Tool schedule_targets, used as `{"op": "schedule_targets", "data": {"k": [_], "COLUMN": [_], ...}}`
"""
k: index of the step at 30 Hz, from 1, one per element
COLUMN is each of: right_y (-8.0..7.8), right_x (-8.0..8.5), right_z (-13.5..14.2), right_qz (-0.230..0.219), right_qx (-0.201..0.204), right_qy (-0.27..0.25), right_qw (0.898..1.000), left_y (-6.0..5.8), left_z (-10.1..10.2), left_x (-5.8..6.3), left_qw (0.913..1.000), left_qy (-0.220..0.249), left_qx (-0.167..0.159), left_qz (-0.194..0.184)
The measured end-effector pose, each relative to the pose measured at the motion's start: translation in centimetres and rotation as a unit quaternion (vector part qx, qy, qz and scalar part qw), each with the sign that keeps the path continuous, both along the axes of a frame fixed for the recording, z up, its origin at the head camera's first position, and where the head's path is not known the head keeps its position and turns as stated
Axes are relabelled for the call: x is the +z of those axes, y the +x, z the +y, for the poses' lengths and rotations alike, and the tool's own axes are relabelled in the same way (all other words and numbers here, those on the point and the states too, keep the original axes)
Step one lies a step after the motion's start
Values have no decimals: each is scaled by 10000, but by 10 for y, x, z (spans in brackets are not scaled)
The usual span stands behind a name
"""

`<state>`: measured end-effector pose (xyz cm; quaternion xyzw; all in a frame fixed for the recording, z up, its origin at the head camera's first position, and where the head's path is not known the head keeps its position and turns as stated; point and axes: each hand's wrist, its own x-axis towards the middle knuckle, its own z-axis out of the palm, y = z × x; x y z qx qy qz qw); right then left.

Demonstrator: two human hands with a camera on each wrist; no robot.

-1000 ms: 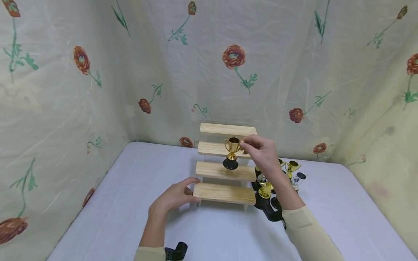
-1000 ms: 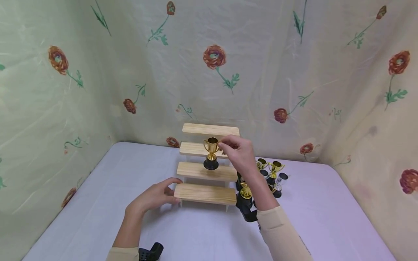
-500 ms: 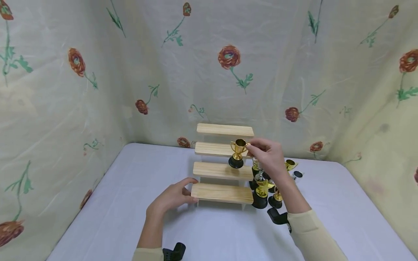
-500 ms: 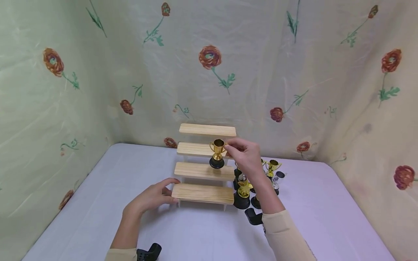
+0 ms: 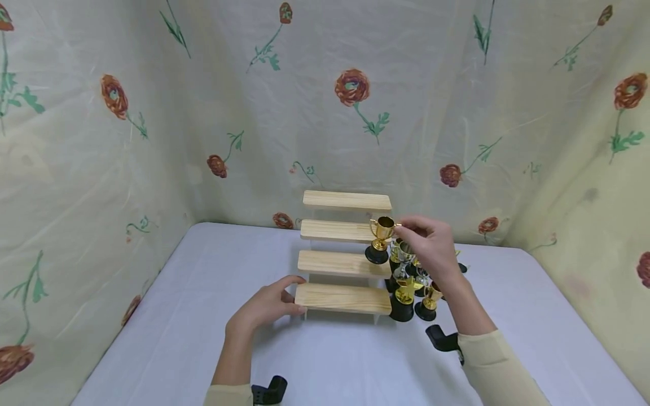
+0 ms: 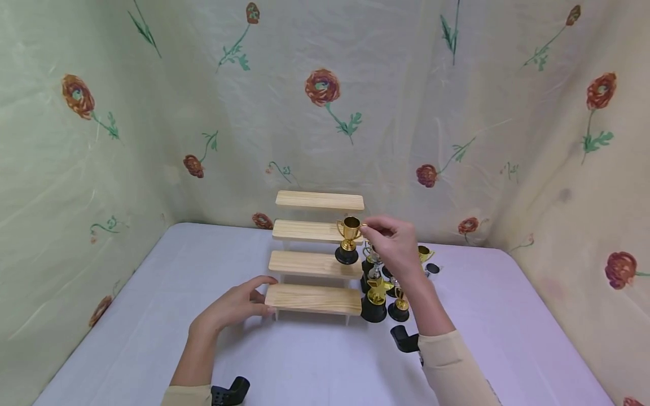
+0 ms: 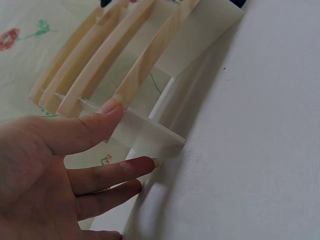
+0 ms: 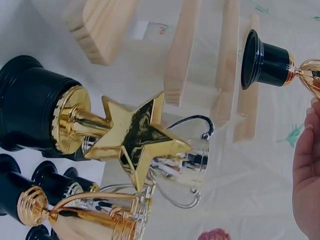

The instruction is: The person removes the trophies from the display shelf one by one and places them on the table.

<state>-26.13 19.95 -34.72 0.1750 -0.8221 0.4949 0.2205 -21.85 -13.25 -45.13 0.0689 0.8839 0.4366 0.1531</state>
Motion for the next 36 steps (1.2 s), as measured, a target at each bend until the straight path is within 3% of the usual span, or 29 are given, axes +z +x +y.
{"op": "schedule_targets", "data": {"k": [15,36], "right_y": [5,13], "right_x": [-3,-11], "right_z": [25,54], "right_qz": [195,45], "right_qx": [-203,-438], "right_qy": [189,305], "right_qw": [9994,9986], "left_y": [1,3], "left_z": [2,5], "left_x": [3,2], "left_qw": [10000,9999], "left_qy": [3,-50], "left_qx": [18,135], "left_qz": [12,-25]}}
